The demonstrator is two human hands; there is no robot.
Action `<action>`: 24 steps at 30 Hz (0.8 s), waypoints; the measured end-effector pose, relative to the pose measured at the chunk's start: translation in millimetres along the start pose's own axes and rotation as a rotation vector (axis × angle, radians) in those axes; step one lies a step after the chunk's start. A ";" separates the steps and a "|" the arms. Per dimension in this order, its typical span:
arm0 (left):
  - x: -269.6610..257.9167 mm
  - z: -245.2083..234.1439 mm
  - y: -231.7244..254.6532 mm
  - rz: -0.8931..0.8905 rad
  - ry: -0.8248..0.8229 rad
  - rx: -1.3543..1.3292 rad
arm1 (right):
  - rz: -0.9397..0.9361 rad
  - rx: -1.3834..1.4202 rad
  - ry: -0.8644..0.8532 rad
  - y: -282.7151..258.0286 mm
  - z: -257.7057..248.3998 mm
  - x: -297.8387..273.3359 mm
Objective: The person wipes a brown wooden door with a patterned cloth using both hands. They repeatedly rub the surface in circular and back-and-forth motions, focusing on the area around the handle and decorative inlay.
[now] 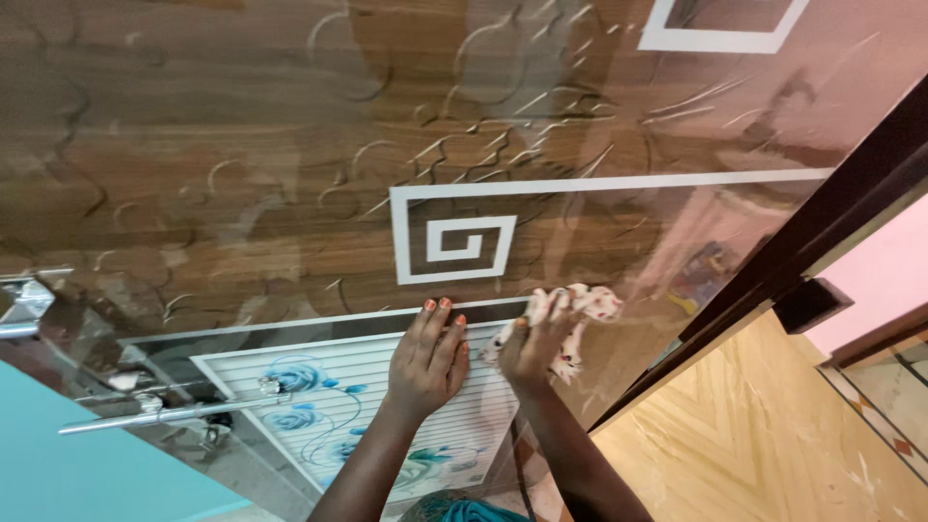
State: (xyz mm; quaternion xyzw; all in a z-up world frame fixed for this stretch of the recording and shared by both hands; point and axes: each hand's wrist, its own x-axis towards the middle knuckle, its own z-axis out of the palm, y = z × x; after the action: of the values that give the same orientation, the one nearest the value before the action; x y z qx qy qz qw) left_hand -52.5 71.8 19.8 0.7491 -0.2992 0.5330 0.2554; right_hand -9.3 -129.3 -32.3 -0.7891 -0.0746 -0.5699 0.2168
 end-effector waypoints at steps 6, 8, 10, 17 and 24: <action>-24.7 -43.1 -21.3 -0.037 -0.004 -0.030 | -0.142 0.030 -0.140 -48.9 39.8 -52.7; -35.4 -56.8 -30.1 -0.062 -0.007 -0.030 | -0.222 0.006 -0.154 -63.8 50.5 -69.3; -45.7 -69.7 -40.3 -0.085 -0.025 -0.036 | -0.299 -0.030 -0.165 -79.5 60.0 -85.6; -71.4 -119.5 -77.8 -0.144 0.006 0.041 | -0.392 -0.071 -0.281 -133.7 85.3 -129.5; -78.9 -181.3 -117.4 -0.168 0.011 0.112 | -0.458 -0.030 -0.228 -174.6 95.1 -101.8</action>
State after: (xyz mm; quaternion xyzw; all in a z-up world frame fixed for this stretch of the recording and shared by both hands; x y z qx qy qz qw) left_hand -104.9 293.9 -8.1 0.7817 -0.2038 0.5297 0.2585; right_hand -25.1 80.8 -106.6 -0.8140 -0.2667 -0.5125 0.0605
